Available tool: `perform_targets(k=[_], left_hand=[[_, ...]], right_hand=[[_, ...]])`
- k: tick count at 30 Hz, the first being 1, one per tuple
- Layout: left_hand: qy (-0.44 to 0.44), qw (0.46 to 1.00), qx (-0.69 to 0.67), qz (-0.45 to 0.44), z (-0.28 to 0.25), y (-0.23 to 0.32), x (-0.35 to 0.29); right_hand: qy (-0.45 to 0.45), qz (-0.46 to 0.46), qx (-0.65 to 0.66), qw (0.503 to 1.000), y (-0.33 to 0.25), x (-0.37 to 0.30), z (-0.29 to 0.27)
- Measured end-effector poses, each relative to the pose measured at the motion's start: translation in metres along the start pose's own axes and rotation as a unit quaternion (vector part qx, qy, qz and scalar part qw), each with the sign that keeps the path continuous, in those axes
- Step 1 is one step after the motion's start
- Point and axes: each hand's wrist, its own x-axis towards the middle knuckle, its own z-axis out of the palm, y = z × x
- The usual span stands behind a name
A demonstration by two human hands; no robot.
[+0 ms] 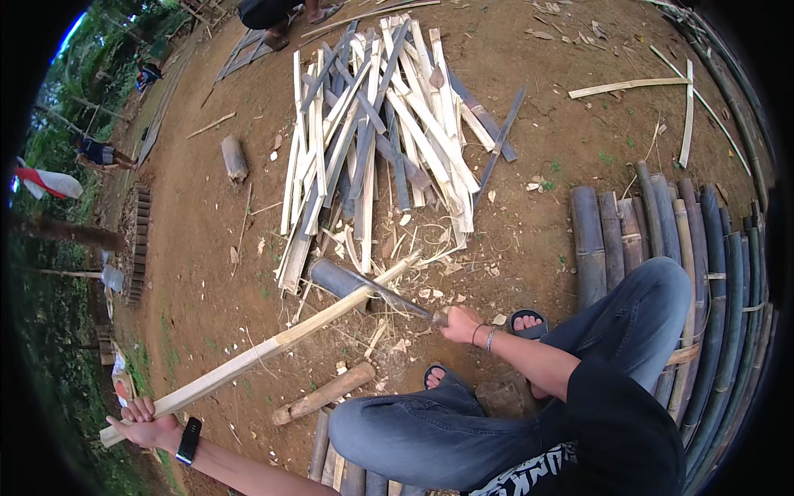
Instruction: The person uses a knife to shave thin strips of wood from a bamboo pole while sitting on the ground.
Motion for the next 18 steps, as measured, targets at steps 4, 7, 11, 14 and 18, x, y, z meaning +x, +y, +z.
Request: perform_targets(k=[4, 7, 11, 14, 18], left_hand=[[-0.013, 1.000, -0.009, -0.009, 0.004, -0.002, 0.003], [-0.007, 1.000, 0.004, -0.006, -0.003, -0.003, 0.010], [-0.005, 1.000, 0.000, -0.023, 0.000, -0.009, 0.015], [0.020, 1.000, 0.010, -0.008, -0.001, -0.013, 0.019], [0.030, 0.999, 0.035, -0.011, -0.006, -0.018, 0.028]], right_hand=[[0.010, 0.077, 0.031, 0.996, 0.022, 0.021, 0.009], [-0.008, 0.002, 0.006, 1.000, 0.007, 0.002, 0.002], [0.010, 0.066, 0.023, 0.998, 0.025, 0.021, 0.002], [-0.001, 0.051, 0.014, 0.999, 0.016, 0.017, 0.007], [0.032, 0.045, -0.013, 0.998, 0.019, 0.006, -0.001]])
